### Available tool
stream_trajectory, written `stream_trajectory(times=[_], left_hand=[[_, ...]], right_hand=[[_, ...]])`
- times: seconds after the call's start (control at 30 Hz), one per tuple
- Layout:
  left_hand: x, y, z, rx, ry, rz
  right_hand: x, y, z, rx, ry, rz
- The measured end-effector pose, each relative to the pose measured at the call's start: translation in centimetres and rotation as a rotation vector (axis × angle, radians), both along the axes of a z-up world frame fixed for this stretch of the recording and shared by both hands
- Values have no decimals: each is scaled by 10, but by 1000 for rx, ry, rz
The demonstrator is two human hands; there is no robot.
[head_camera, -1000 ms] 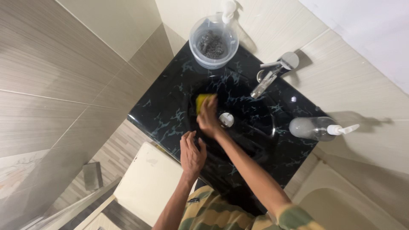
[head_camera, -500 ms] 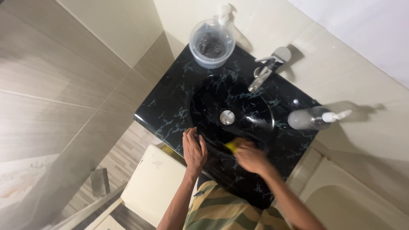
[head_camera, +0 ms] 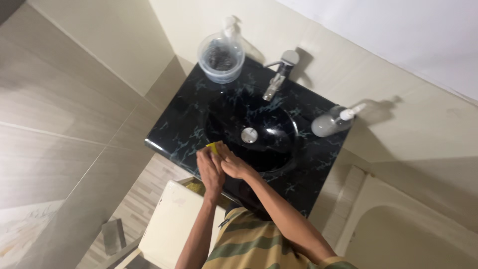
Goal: The person cleans a black marble bathroom sink using a yellow sponge and liquid soap. They wipe the sink basin and countertop, apply soap, scrub, rinse the sponge under running water, and continue wiping the surfaces.
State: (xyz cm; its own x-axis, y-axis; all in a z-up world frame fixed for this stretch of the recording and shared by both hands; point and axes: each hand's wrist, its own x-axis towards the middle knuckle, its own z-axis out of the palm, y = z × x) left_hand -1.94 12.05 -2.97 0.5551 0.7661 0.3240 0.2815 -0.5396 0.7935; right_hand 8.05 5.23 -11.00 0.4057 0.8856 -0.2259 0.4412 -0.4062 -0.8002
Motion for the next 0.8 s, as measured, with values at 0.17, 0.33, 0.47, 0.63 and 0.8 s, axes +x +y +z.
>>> stream_trajectory(times=[0.17, 0.33, 0.47, 0.63, 0.8], left_hand=[[1, -6, 2, 155, 136, -72], [4, -5, 9, 187, 186, -82], [1, -6, 10, 190, 158, -94], [3, -2, 12, 172, 207, -148], [4, 7, 16, 152, 191, -215]], right_hand=[[9, -85, -7, -238, -354, 42], [33, -131, 14, -330, -583, -2], [13, -85, 17, -218, -515, 16], [-17, -53, 26, -120, -457, 29], [7, -105, 42, -315, -613, -59]])
